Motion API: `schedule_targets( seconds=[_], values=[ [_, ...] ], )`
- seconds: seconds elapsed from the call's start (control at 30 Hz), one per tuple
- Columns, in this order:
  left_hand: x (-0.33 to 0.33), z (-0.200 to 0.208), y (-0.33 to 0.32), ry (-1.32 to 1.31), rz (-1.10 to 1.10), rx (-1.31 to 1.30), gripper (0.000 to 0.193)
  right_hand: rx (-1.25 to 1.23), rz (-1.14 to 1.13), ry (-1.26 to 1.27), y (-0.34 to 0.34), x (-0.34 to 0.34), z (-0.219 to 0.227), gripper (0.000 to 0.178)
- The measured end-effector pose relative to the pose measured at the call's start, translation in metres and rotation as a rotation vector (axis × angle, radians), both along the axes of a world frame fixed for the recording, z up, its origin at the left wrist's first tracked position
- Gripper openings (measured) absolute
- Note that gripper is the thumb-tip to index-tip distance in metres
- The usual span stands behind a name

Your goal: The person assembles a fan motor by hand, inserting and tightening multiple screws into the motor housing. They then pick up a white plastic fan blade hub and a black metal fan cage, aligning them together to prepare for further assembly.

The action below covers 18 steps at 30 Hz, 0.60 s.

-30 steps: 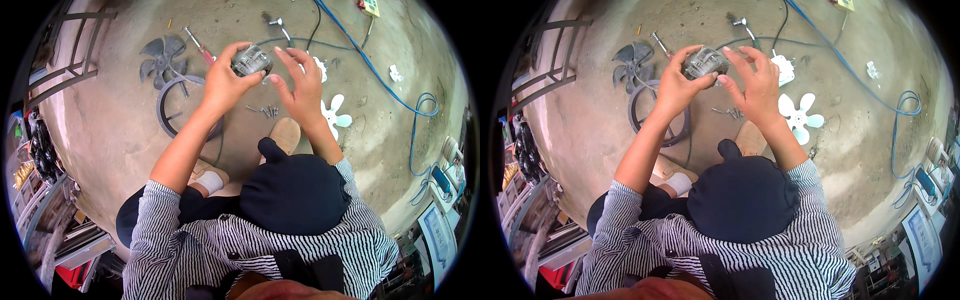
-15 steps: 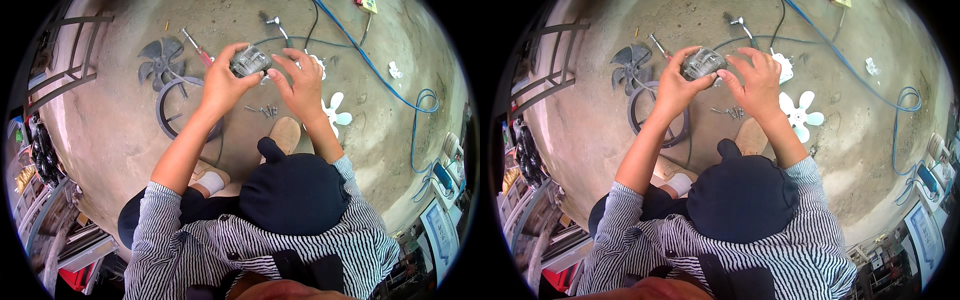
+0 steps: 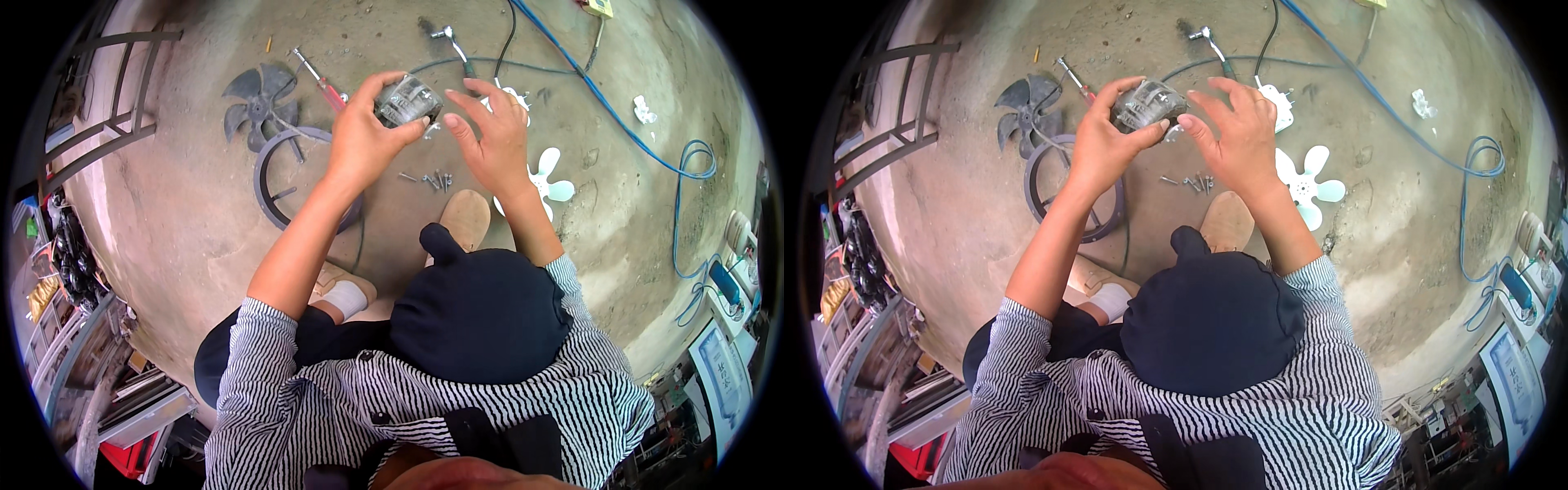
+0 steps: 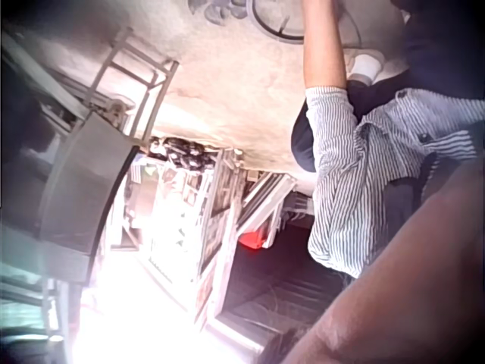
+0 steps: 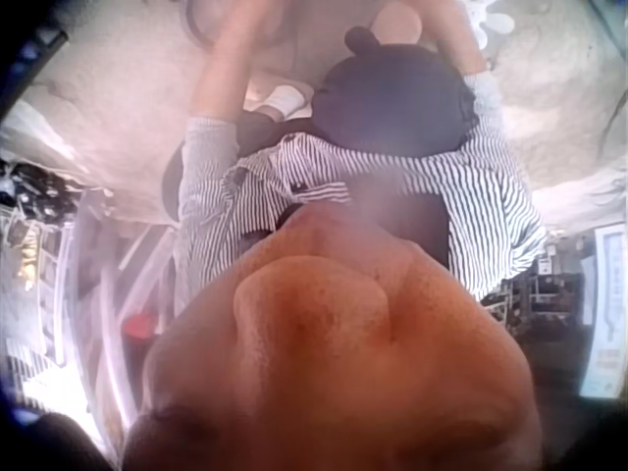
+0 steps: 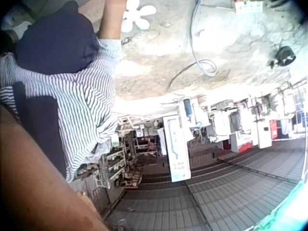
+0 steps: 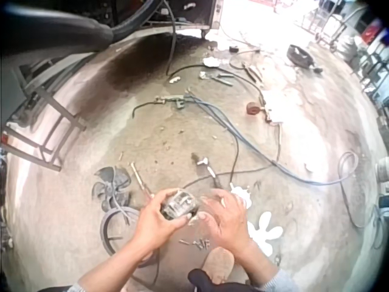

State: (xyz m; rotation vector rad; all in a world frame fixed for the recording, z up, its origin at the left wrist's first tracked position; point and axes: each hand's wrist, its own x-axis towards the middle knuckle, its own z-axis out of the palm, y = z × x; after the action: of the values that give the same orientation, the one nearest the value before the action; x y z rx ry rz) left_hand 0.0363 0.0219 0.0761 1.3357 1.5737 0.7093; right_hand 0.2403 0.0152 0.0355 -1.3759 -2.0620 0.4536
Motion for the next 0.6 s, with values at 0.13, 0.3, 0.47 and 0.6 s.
schedule_targets(
  seconds=[0.13,0.3,0.47,0.6],
  values=[
    [0.001,-0.004,-0.001,-0.003,0.022,0.047,0.059,0.023,0.057,0.002,0.000,-0.005,0.013,0.046],
    [0.000,-0.003,-0.001,-0.006,0.022,0.043,0.059,0.081,0.003,-0.040,0.005,-0.001,0.006,0.043],
    [-0.001,-0.006,-0.001,0.009,0.016,0.075,0.060,0.104,0.057,-0.011,0.002,-0.009,0.009,0.040],
    [0.000,-0.001,-0.002,0.018,0.028,0.033,0.059,0.057,0.022,0.031,0.005,-0.007,0.007,0.039]
  ],
)
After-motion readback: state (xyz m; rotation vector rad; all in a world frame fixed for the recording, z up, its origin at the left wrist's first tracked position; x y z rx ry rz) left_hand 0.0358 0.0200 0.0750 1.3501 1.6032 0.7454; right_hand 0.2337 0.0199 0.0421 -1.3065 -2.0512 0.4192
